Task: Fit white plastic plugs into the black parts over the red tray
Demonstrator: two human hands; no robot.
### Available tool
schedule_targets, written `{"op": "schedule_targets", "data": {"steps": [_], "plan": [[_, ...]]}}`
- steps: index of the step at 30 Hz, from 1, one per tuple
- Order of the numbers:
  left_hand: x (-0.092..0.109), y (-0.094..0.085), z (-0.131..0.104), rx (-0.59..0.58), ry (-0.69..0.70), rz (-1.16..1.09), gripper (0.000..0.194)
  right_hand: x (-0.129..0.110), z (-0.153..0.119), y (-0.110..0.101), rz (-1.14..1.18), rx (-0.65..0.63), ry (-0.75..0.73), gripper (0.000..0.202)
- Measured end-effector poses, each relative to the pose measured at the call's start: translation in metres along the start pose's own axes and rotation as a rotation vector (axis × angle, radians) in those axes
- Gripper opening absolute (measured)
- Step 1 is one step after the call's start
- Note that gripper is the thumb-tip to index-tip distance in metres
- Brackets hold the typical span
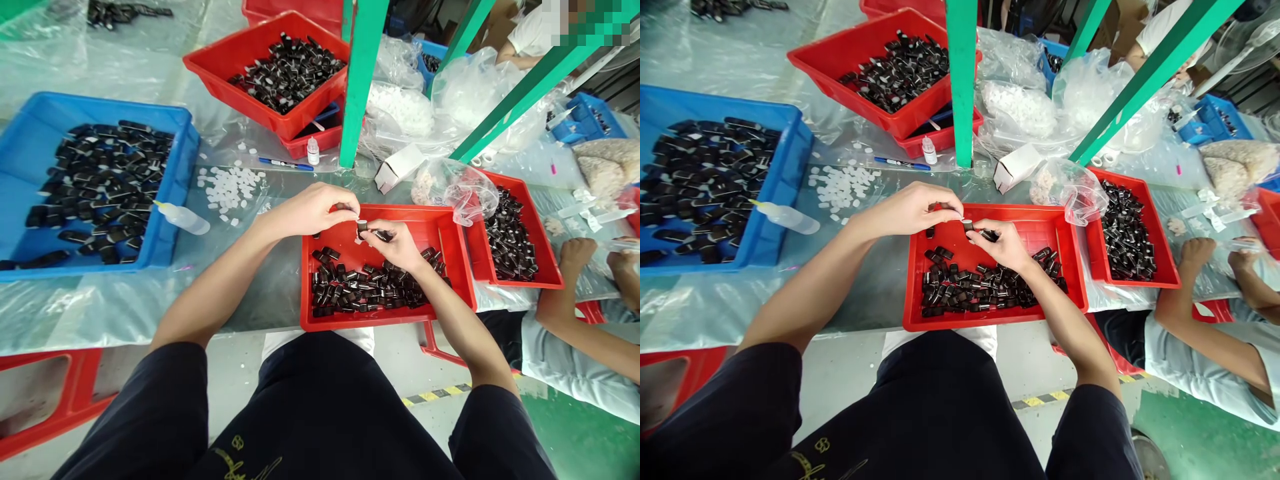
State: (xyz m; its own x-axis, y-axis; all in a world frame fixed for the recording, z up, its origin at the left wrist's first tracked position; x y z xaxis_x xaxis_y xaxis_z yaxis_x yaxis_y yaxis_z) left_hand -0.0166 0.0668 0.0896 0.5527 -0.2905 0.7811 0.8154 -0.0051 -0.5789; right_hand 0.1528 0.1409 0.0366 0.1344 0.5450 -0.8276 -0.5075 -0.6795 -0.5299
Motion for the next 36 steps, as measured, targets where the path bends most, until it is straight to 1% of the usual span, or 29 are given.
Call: {"op": "schedule_targets", "data": {"steps": [4,12,15,19,21,22,24,29,32,36], "plan": [[0.001,0.004,-0.002,-0.112,0.028,0.007,0.024,-0.001,-0.001,0.003,-0.004,-0.055,-0.044,0.026],[0.0,0.01,-0.005,-0.241,0.032,-0.013,0.024,-0.003,-0.003,0.006,-0.011,-0.141,-0.075,0.023],[0.001,0.013,-0.006,-0.295,0.04,-0.036,0.023,-0.007,-0.004,0.01,-0.01,-0.198,-0.09,0.021],[0.003,0.02,-0.008,-0.383,0.022,-0.054,0.021,-0.012,-0.007,0.014,0.0,-0.273,-0.115,0.023],[0.005,0.023,-0.009,-0.43,0.007,-0.044,0.022,-0.014,-0.008,0.015,0.004,-0.289,-0.126,0.025],[0.005,0.024,-0.009,-0.435,0.001,-0.034,0.022,-0.015,-0.008,0.014,0.004,-0.289,-0.129,0.026],[0.007,0.023,-0.009,-0.401,-0.006,-0.011,0.023,-0.014,-0.008,0.012,-0.002,-0.271,-0.127,0.026],[0.014,0.019,-0.006,-0.245,0.025,0.026,0.021,-0.008,-0.008,0.008,0.024,-0.239,-0.087,0.025],[0.016,0.02,-0.005,-0.171,0.05,0.036,0.02,-0.006,-0.007,0.008,0.069,-0.226,-0.061,0.024],[0.018,0.024,-0.003,-0.076,0.079,0.024,0.02,-0.008,-0.005,0.006,0.118,-0.199,-0.062,0.024]]}}
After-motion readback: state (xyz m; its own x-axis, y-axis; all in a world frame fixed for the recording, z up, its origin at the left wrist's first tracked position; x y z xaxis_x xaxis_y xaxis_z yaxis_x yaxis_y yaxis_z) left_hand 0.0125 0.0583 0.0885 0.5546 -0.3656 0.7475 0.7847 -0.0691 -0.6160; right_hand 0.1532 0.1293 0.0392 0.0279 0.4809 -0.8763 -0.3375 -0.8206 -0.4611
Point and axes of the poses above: each hand's wrist, its own z-axis towards the middle knuckle, its own y-axis out of the palm, x = y × z, the point moved 5 cm from there along z, towards the middle knuckle, and after that the axes turned 7 degrees about -z, right-handed, at the moved point
